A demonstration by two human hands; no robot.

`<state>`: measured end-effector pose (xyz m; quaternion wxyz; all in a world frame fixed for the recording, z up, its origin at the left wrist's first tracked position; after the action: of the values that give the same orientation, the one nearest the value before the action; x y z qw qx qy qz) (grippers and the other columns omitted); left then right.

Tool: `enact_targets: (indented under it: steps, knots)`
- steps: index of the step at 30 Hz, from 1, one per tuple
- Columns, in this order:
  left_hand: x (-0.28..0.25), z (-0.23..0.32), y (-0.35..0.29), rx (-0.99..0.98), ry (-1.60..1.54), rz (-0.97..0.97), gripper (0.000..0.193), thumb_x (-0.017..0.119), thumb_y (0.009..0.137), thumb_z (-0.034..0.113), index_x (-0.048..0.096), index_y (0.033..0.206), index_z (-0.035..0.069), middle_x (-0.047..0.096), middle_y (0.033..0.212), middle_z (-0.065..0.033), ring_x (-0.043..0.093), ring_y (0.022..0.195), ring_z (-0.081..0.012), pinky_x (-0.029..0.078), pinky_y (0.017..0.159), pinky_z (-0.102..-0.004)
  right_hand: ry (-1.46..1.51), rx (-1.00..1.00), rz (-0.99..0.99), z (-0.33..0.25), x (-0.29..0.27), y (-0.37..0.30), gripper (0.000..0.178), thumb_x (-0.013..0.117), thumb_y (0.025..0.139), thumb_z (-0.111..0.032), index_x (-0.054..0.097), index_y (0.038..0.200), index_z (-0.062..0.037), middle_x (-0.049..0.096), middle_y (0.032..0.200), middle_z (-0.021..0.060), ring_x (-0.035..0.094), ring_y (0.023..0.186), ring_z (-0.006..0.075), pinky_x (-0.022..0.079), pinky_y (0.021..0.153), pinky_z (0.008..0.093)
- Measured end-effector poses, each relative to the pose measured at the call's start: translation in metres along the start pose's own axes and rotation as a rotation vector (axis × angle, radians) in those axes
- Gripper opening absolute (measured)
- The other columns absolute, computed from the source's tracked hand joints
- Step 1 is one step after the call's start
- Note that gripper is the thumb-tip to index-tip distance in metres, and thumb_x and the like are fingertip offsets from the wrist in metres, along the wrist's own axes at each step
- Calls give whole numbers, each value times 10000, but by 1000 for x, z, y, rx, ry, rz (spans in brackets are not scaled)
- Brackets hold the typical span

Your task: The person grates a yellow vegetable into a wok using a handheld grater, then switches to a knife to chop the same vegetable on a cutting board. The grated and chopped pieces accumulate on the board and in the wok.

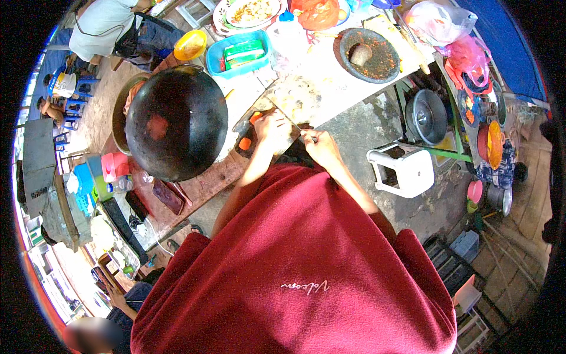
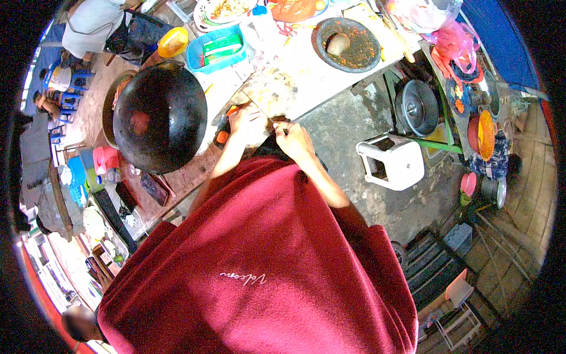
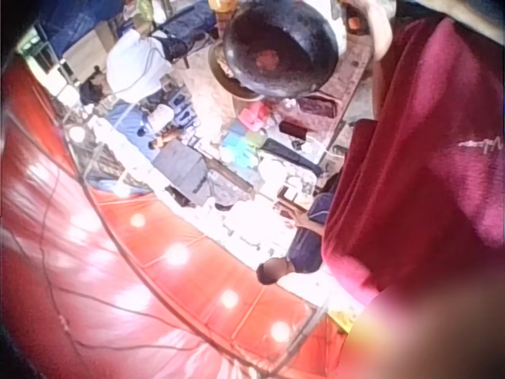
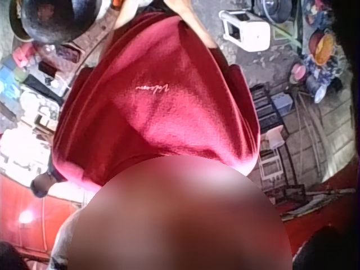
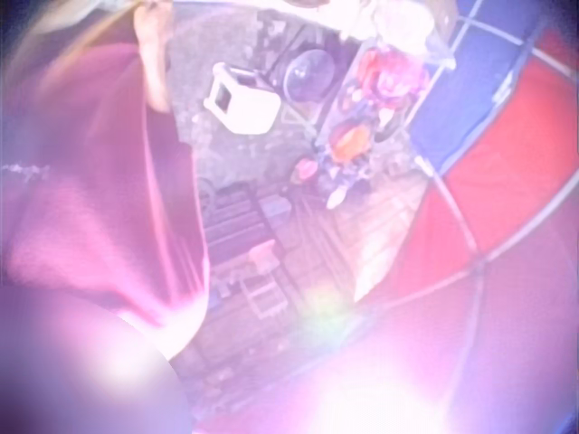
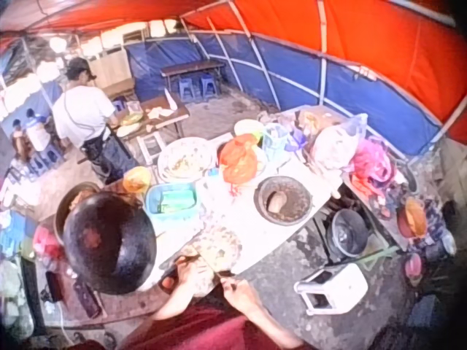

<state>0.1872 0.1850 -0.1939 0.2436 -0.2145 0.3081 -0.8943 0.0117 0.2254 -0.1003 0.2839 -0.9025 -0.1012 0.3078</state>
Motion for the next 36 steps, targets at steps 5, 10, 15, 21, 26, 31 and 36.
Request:
enact_targets:
  steps: [5, 10, 15, 21, 26, 31, 36]
  knots:
    - [-6, -6, 7, -30, -18, -21, 252, 578, 920, 106, 637, 1029, -113, 691, 1017, -235, 717, 872, -322, 632, 751, -390, 10, -118, 12, -1, 2, 2, 298, 570, 929, -307, 735, 1124, -155, 712, 969, 207, 672, 928, 323, 518, 858, 412]
    - [-23, -42, 53, -145, -512, -807, 215, 589, 898, 87, 616, 1006, -96, 696, 995, -199, 721, 860, -301, 627, 747, -366, -28, -50, 17, 0, 3, 4, 292, 559, 924, -307, 740, 1108, -170, 711, 1045, 205, 675, 1028, 364, 517, 916, 439]
    - [-28, -58, 68, 102, -508, -858, 154, 572, 879, 95, 570, 937, -48, 646, 908, -156, 676, 805, -270, 590, 718, -356, -57, -177, 54, -3, 5, 7, 307, 554, 931, -325, 733, 1122, -165, 709, 994, 227, 685, 990, 370, 530, 888, 439]
    - [-19, -49, 47, -34, -302, -337, 197, 460, 903, 237, 445, 752, 110, 423, 669, -11, 437, 546, -146, 414, 505, -298, -38, -74, 22, 1, 7, 12, 303, 563, 932, -325, 731, 1126, -164, 706, 976, 238, 684, 973, 394, 532, 873, 445]
    - [-20, -48, 57, 39, -257, -336, 183, 513, 886, 261, 441, 749, 162, 367, 592, 78, 338, 448, -63, 336, 409, -242, -38, -140, 54, 4, 13, 17, 304, 566, 934, -325, 730, 1129, -158, 707, 971, 237, 680, 978, 398, 529, 873, 450]
    - [-20, -38, 44, -55, -84, -55, 172, 566, 914, 199, 541, 905, 29, 545, 807, -78, 552, 658, -200, 498, 556, -320, -26, -146, 54, 7, 18, 20, 310, 567, 937, -348, 732, 1117, -158, 705, 996, 228, 675, 991, 388, 525, 881, 443]
    - [-7, -8, 9, 44, 66, -12, 208, 560, 900, 85, 632, 1019, -70, 695, 971, -223, 715, 790, -318, 623, 673, -388, -76, -123, 59, 5, 15, 12, 318, 553, 944, -361, 722, 1141, -176, 705, 1012, 224, 666, 1009, 396, 515, 896, 461]
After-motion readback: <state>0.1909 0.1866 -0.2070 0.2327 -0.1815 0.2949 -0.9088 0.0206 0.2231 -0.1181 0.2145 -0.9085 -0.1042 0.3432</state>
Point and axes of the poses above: each hand's wrist, its own y-axis towards the middle knuckle, its own x-axis out of the palm, z = x × y, the point moved 2 cm from there along y, towards the middle knuckle
